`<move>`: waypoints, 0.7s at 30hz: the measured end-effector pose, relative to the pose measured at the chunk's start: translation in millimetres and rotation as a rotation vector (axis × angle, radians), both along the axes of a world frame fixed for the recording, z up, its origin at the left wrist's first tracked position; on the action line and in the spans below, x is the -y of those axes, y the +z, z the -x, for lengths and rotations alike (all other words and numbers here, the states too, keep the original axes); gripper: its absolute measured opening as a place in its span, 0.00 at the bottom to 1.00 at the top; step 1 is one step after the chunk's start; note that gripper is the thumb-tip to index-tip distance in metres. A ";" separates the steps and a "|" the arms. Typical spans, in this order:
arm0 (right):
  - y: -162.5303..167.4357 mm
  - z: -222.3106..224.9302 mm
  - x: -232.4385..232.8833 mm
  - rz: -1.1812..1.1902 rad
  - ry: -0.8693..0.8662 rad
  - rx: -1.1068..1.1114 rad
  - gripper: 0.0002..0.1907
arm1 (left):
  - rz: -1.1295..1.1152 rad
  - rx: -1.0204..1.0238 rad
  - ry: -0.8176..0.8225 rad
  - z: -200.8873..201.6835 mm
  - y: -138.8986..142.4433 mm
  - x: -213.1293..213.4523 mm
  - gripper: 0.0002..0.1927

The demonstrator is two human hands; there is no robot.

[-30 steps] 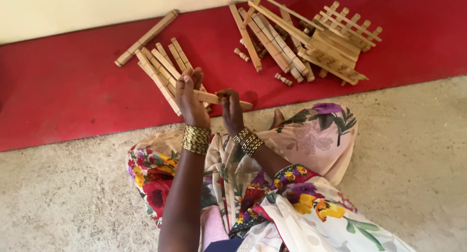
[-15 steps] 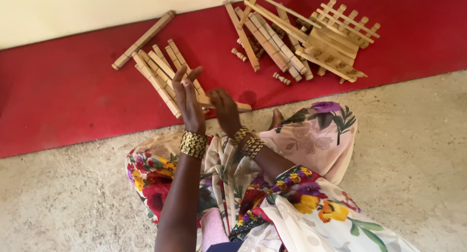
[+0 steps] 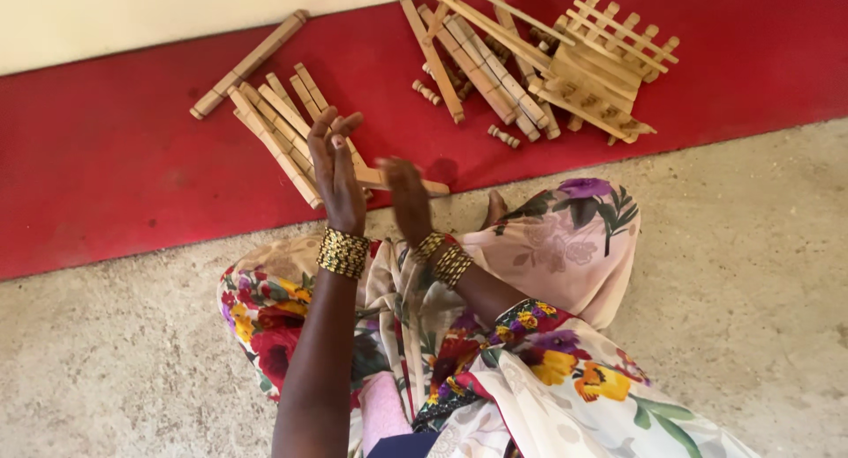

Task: The person sits on the floor and assembles small wooden stick and dowel pieces, fitting them together by hand and placing completed pieces with a pile of similar wooden parts beside them.

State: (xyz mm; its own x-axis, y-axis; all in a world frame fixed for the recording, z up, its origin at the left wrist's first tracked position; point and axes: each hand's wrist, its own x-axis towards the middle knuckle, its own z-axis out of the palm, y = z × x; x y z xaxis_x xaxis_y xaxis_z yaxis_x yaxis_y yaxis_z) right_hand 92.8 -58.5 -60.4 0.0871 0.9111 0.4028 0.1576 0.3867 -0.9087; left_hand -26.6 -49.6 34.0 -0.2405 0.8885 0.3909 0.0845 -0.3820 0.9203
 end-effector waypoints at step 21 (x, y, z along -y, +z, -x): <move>9.9 9.9 -20.9 0.156 0.080 -0.367 0.14 | 0.113 0.288 0.120 4.4 -3.9 -21.8 0.16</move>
State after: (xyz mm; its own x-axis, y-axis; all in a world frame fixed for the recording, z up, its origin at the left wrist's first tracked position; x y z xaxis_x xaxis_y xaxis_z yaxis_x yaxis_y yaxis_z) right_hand 82.9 -37.7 -50.4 0.1260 0.9686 0.2143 -0.2128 0.2373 -0.9478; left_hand -31.0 -27.7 30.1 -0.4324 0.8809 0.1925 -0.1474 -0.2796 0.9487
